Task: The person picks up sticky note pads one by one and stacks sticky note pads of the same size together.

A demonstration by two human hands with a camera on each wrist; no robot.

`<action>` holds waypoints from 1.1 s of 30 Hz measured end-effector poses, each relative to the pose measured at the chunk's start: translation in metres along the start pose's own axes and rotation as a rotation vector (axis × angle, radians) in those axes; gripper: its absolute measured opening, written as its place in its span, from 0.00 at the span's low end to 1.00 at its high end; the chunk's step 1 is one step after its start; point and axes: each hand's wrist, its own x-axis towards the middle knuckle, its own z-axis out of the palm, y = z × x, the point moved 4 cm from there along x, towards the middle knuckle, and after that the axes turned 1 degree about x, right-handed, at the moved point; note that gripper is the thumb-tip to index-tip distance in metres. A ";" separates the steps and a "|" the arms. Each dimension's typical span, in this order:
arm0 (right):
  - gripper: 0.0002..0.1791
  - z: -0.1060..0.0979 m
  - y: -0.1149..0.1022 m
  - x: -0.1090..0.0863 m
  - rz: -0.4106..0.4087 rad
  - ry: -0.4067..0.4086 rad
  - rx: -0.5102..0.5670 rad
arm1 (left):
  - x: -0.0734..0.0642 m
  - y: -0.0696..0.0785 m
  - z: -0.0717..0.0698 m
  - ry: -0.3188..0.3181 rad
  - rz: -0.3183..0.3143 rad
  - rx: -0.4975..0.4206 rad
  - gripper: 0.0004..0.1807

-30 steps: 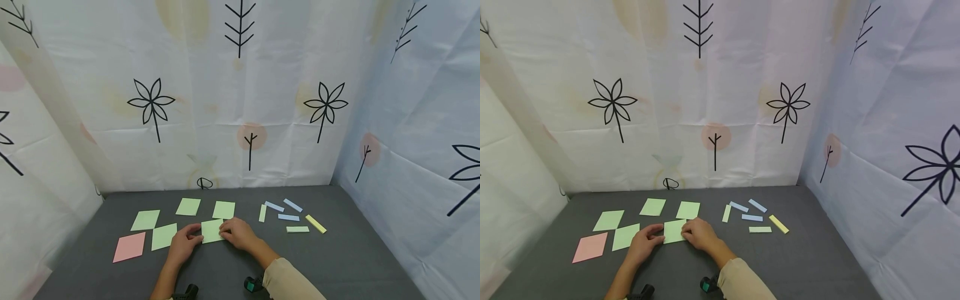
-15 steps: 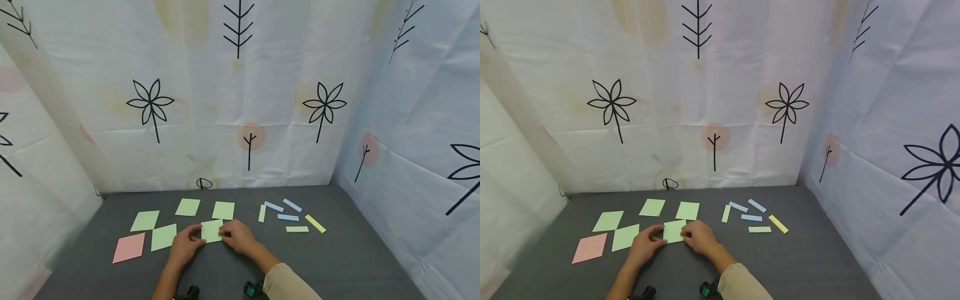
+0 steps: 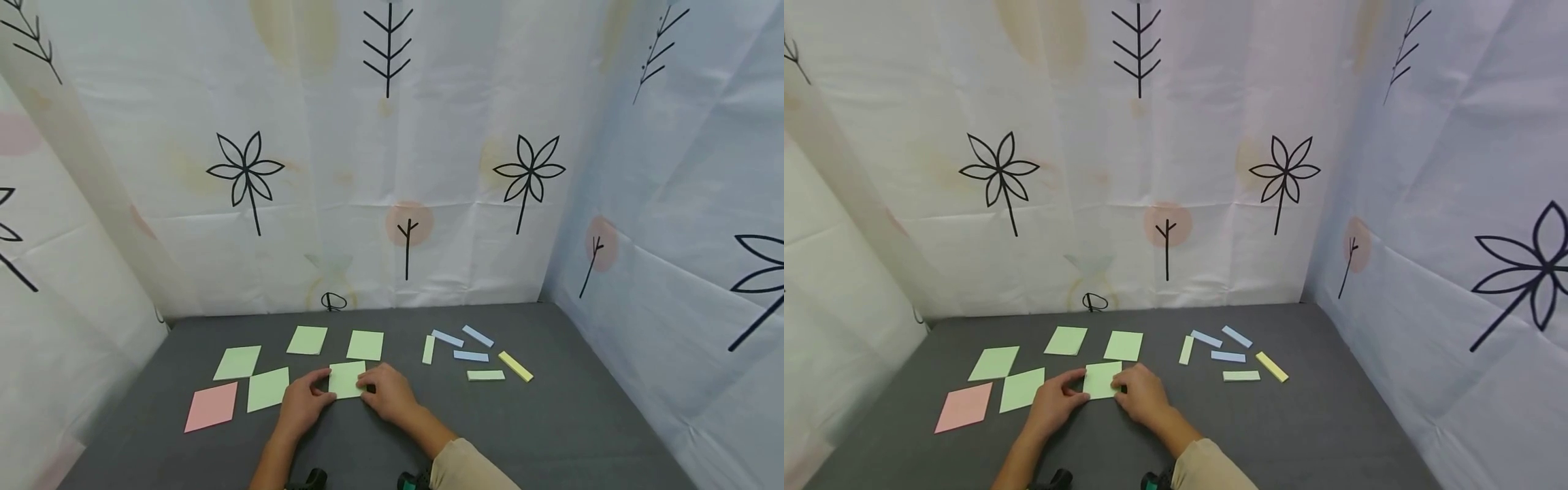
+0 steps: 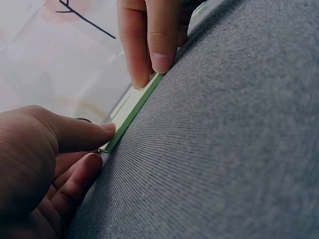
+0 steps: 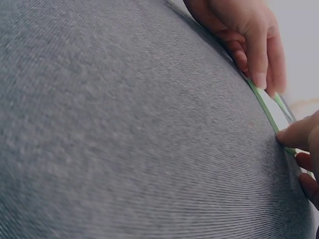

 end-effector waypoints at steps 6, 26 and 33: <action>0.10 0.001 -0.002 -0.001 0.026 0.022 -0.005 | -0.002 0.004 0.000 0.031 0.067 0.096 0.25; 0.10 0.003 -0.002 -0.001 0.044 0.047 -0.005 | -0.004 0.005 0.002 0.016 0.193 0.250 0.18; 0.09 0.003 -0.002 -0.001 0.053 0.054 0.008 | -0.003 0.003 -0.001 -0.008 0.165 0.217 0.18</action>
